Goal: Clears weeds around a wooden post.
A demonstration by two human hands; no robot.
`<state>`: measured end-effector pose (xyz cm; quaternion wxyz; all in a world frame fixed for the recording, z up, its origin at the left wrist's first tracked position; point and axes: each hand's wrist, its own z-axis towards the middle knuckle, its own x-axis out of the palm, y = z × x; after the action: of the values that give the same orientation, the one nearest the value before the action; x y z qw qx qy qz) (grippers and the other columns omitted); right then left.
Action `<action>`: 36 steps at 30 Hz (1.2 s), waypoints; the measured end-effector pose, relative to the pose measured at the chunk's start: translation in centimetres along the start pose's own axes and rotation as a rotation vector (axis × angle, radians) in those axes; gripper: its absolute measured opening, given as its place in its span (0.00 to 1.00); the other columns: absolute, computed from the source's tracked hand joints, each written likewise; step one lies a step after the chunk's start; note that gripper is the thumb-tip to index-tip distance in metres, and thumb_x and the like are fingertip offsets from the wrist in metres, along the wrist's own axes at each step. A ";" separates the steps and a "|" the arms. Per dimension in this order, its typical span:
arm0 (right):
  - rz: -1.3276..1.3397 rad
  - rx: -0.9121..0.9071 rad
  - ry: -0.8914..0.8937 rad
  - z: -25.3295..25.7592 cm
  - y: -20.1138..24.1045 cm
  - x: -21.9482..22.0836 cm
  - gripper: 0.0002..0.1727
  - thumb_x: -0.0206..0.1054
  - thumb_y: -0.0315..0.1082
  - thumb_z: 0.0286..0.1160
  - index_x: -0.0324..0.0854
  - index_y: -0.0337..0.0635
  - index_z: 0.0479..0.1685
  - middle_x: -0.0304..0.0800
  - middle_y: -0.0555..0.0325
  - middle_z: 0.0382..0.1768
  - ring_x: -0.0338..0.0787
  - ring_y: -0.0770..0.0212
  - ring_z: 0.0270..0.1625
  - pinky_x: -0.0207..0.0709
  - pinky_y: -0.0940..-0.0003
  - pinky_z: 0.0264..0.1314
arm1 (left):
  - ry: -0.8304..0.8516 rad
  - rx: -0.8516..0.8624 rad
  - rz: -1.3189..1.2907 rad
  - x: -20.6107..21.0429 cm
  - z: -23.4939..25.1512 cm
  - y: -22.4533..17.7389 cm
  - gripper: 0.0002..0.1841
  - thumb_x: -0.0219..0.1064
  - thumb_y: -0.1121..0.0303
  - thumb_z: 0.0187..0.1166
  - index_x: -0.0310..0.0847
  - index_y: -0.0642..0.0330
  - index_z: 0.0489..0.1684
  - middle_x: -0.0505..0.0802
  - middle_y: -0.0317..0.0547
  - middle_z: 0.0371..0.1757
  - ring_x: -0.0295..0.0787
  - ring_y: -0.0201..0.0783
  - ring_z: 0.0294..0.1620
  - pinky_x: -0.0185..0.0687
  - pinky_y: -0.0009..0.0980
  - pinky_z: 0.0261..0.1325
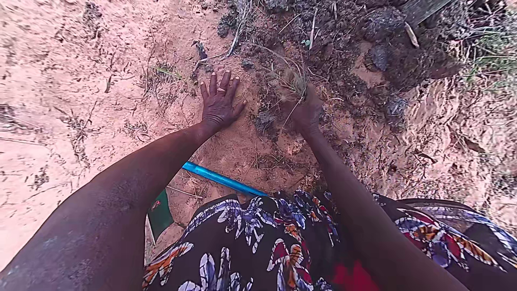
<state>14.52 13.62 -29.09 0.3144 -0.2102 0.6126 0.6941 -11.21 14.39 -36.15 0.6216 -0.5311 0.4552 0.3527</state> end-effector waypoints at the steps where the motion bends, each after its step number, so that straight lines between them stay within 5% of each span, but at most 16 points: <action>1: 0.039 0.030 -0.016 1.0 -0.1 -1.5 0.26 0.79 0.38 0.68 0.81 0.28 0.60 0.92 0.41 0.43 0.91 0.50 0.45 0.83 0.47 0.54 | 0.000 -0.003 -0.002 0.0 0.0 -0.1 0.41 0.47 0.34 0.82 0.57 0.44 0.94 0.56 0.49 0.96 0.40 0.69 0.95 0.31 0.78 0.84; 4: -0.099 0.133 -0.002 6.5 0.5 -4.6 0.18 0.75 0.40 0.73 0.85 0.35 0.54 0.92 0.45 0.42 0.90 0.50 0.47 0.78 0.45 0.55 | -0.014 -0.006 0.010 -0.1 0.1 -0.2 0.40 0.49 0.35 0.82 0.57 0.44 0.94 0.56 0.49 0.96 0.42 0.70 0.94 0.35 0.78 0.83; 7: -0.350 0.174 0.144 11.8 1.4 -4.7 0.19 0.67 0.40 0.80 0.87 0.43 0.65 0.92 0.41 0.60 0.89 0.40 0.67 0.75 0.34 0.68 | -0.004 -0.015 0.021 0.1 0.2 -0.2 0.40 0.48 0.34 0.82 0.56 0.42 0.94 0.56 0.47 0.96 0.41 0.69 0.95 0.36 0.78 0.83; 10: -0.561 0.135 0.278 14.6 2.1 -2.9 0.25 0.64 0.32 0.76 0.83 0.50 0.74 0.81 0.39 0.74 0.82 0.38 0.76 0.74 0.35 0.73 | -0.001 -0.012 0.024 0.0 0.1 -0.1 0.41 0.48 0.34 0.82 0.56 0.43 0.95 0.56 0.47 0.96 0.41 0.68 0.95 0.35 0.78 0.83; 15: -0.752 -0.001 0.352 15.4 1.8 -0.8 0.22 0.61 0.24 0.76 0.82 0.36 0.69 0.79 0.35 0.76 0.83 0.32 0.73 0.77 0.31 0.66 | -0.005 -0.007 0.034 -0.1 0.1 -0.1 0.41 0.48 0.33 0.82 0.57 0.43 0.94 0.56 0.46 0.96 0.42 0.68 0.95 0.35 0.78 0.83; 18: -0.744 -0.121 0.332 15.3 1.0 -0.2 0.19 0.59 0.23 0.77 0.84 0.34 0.65 0.82 0.37 0.74 0.83 0.34 0.74 0.77 0.35 0.67 | 0.003 -0.011 0.036 0.0 0.1 0.0 0.41 0.48 0.33 0.82 0.56 0.42 0.94 0.55 0.46 0.97 0.41 0.67 0.95 0.34 0.78 0.84; 24: -0.617 0.033 0.292 15.4 0.9 -1.4 0.25 0.64 0.26 0.72 0.77 0.34 0.72 0.74 0.36 0.79 0.82 0.36 0.75 0.76 0.35 0.70 | 0.010 -0.016 0.023 -0.1 0.2 -0.1 0.41 0.49 0.34 0.81 0.56 0.43 0.95 0.55 0.47 0.97 0.41 0.68 0.95 0.33 0.77 0.84; 27: -0.236 0.172 0.052 15.6 0.0 -3.1 0.26 0.60 0.31 0.82 0.73 0.30 0.79 0.79 0.38 0.76 0.79 0.48 0.79 0.69 0.52 0.82 | 0.014 -0.019 0.015 -0.2 0.2 -0.2 0.42 0.48 0.33 0.82 0.56 0.43 0.95 0.55 0.48 0.97 0.41 0.68 0.95 0.32 0.77 0.84; 28: -0.036 0.213 -0.041 15.6 -0.3 -4.0 0.25 0.59 0.34 0.87 0.71 0.30 0.79 0.83 0.41 0.70 0.83 0.56 0.72 0.73 0.63 0.77 | 0.009 -0.019 0.012 -0.3 0.1 -0.2 0.41 0.48 0.34 0.82 0.56 0.43 0.95 0.56 0.48 0.96 0.41 0.68 0.95 0.32 0.77 0.84; 30: 0.295 0.249 -0.149 14.9 -0.6 -5.9 0.16 0.57 0.36 0.92 0.74 0.33 0.65 0.83 0.56 0.42 0.83 0.70 0.34 0.80 0.76 0.40 | 0.007 -0.017 0.014 -0.3 0.1 -0.2 0.41 0.48 0.34 0.82 0.56 0.43 0.95 0.56 0.48 0.96 0.41 0.69 0.95 0.32 0.77 0.84; 31: 0.429 0.254 -0.136 14.1 -0.8 -6.8 0.11 0.56 0.34 0.92 0.74 0.35 0.57 0.83 0.61 0.32 0.80 0.72 0.23 0.79 0.78 0.28 | 0.005 -0.014 0.016 -0.2 0.2 -0.2 0.41 0.49 0.34 0.81 0.56 0.43 0.95 0.56 0.48 0.96 0.42 0.69 0.95 0.33 0.77 0.84; 33: 0.548 0.228 -0.032 12.4 -1.4 -7.9 0.02 0.59 0.28 0.85 0.74 0.40 0.48 0.90 0.64 0.28 0.80 0.74 0.17 0.77 0.78 0.21 | 0.002 -0.010 0.014 -0.2 0.2 -0.1 0.41 0.49 0.34 0.82 0.56 0.43 0.94 0.56 0.48 0.96 0.42 0.70 0.95 0.33 0.77 0.84; 36: 0.359 0.209 0.132 10.4 -1.9 -7.2 0.13 0.67 0.22 0.72 0.73 0.37 0.52 0.90 0.64 0.33 0.82 0.75 0.21 0.80 0.78 0.26 | 0.009 -0.007 0.004 -0.3 0.1 -0.1 0.41 0.49 0.34 0.82 0.56 0.44 0.95 0.56 0.49 0.96 0.40 0.71 0.95 0.33 0.79 0.83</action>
<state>21.97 22.68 -23.88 0.1650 -0.1087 0.7282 0.6562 -11.17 14.48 -35.84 0.6170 -0.5340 0.4577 0.3531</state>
